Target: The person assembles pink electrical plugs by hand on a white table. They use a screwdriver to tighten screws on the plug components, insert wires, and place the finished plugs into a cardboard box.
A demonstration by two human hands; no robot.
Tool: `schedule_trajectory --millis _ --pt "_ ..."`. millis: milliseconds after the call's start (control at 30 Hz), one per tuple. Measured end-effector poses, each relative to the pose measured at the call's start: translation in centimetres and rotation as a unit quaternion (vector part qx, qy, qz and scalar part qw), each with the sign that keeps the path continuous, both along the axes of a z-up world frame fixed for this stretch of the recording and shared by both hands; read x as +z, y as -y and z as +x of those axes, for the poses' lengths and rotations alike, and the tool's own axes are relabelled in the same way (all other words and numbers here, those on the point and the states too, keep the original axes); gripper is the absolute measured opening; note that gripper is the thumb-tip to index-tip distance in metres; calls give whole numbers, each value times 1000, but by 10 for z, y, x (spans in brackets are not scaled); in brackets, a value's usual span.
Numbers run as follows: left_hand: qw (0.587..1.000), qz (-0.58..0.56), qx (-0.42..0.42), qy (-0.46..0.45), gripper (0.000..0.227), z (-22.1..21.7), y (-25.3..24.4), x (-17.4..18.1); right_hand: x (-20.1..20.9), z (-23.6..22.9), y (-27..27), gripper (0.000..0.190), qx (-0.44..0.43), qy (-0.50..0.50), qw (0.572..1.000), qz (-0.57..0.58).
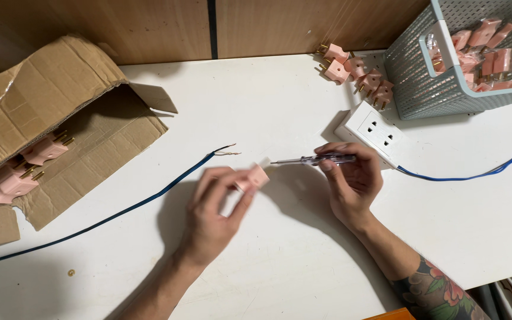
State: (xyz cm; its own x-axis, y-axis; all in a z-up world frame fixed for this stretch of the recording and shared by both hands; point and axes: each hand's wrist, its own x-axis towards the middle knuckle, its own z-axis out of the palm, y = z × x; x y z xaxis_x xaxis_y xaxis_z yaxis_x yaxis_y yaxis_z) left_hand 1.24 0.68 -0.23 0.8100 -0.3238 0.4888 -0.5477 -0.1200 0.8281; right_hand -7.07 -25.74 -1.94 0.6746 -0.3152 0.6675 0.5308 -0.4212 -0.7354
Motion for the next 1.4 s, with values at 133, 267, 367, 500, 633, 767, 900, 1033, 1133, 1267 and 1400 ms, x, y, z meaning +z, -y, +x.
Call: schedule_trajectory --millis 133,267,367,500,633,767,900,1033,1133,1267,1400 --pt "990 67 -111 60 27 -8 0 3 10 -4 -3 24 -64 14 997 52" --pt "979 87 -149 106 15 -11 3 11 15 -10 -6 23 -90 23 993 72" --pt "951 188 -119 216 10 -5 -1 15 21 -10 -5 26 -69 91 993 24" --pt "939 250 -72 225 13 -10 0 9 31 -21 0 25 -41 173 978 -106" --pt "939 237 -119 221 48 -15 7 2 39 -35 -22 23 81 153 965 -197" --pt "941 241 -98 219 34 -22 10 -4 53 -40 -40 15 156 104 943 -274" --pt "942 240 -125 198 46 -22 5 -3 63 -31 -54 7 187 152 922 -304" --pt "935 251 -100 230 26 -21 7 -2 73 -30 -57 12 233 145 874 -401" --pt "939 235 -83 238 20 -21 9 -5 81 -28 -66 14 228 155 852 -445" --pt "944 229 -89 221 19 -21 8 -10 74 -29 -72 20 223 146 844 -465" --pt "944 227 -97 220 27 -20 6 -8 71 -29 -70 20 225 124 852 -456"
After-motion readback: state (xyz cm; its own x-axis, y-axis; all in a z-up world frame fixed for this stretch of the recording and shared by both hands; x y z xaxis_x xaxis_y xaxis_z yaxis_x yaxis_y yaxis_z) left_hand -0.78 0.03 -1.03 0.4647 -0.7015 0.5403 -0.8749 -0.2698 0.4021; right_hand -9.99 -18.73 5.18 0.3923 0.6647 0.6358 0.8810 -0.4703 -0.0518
